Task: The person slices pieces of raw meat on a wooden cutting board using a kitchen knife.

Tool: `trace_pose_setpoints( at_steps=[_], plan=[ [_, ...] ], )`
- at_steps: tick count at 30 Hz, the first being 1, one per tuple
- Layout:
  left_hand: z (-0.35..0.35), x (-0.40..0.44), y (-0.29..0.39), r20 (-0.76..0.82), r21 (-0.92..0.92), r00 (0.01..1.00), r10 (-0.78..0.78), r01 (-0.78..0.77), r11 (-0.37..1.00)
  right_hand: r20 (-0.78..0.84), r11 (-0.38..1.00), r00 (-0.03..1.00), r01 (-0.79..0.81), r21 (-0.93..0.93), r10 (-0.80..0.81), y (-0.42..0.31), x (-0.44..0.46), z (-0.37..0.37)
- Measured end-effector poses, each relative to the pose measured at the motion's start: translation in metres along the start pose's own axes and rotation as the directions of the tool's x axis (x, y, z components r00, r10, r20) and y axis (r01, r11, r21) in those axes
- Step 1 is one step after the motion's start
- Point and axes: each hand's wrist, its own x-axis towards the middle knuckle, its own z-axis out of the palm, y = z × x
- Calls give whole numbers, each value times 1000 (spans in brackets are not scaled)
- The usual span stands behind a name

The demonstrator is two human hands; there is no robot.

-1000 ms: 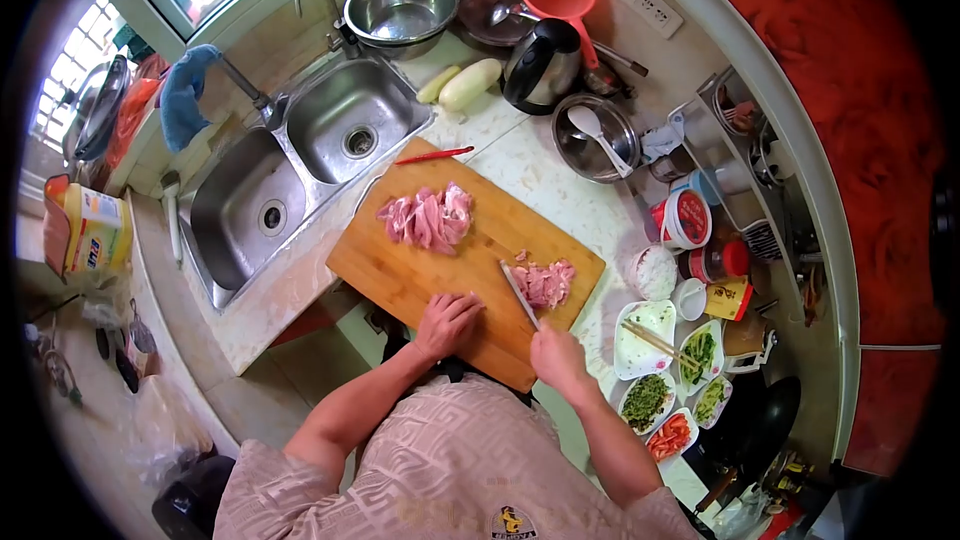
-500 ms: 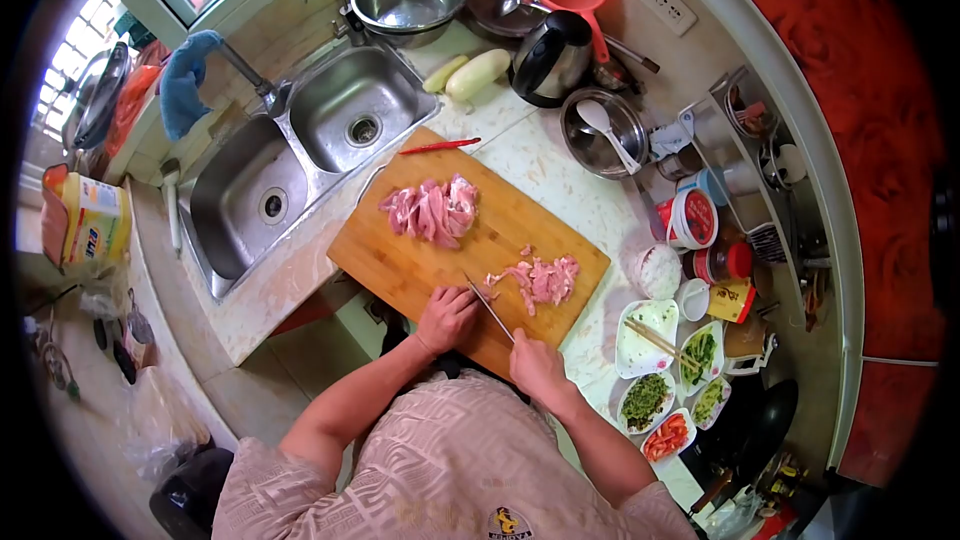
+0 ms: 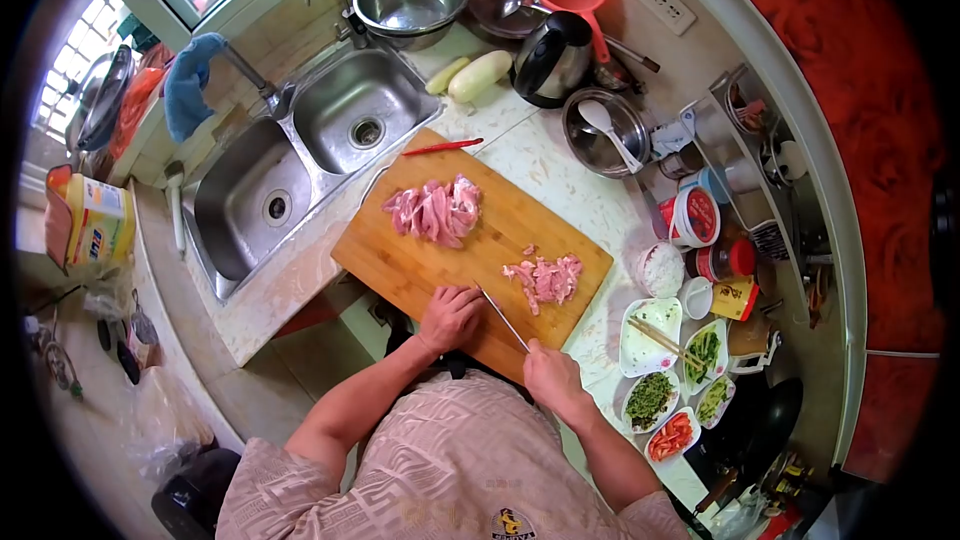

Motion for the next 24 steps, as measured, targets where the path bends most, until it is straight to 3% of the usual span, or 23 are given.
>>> trace_pose_setpoints(
  at_steps=[12, 24],
  plan=[
    [4, -2, -2, 43, 48, 999, 25, -27, 998, -6, 1000, 1000, 9, -28, -9, -3, -1, 0],
    [3, 0, -2, 46, 31, 999, 15, -16, 999, 2, 997, 1000, 15, 72, -15, -2, 36, 7]
  ],
)
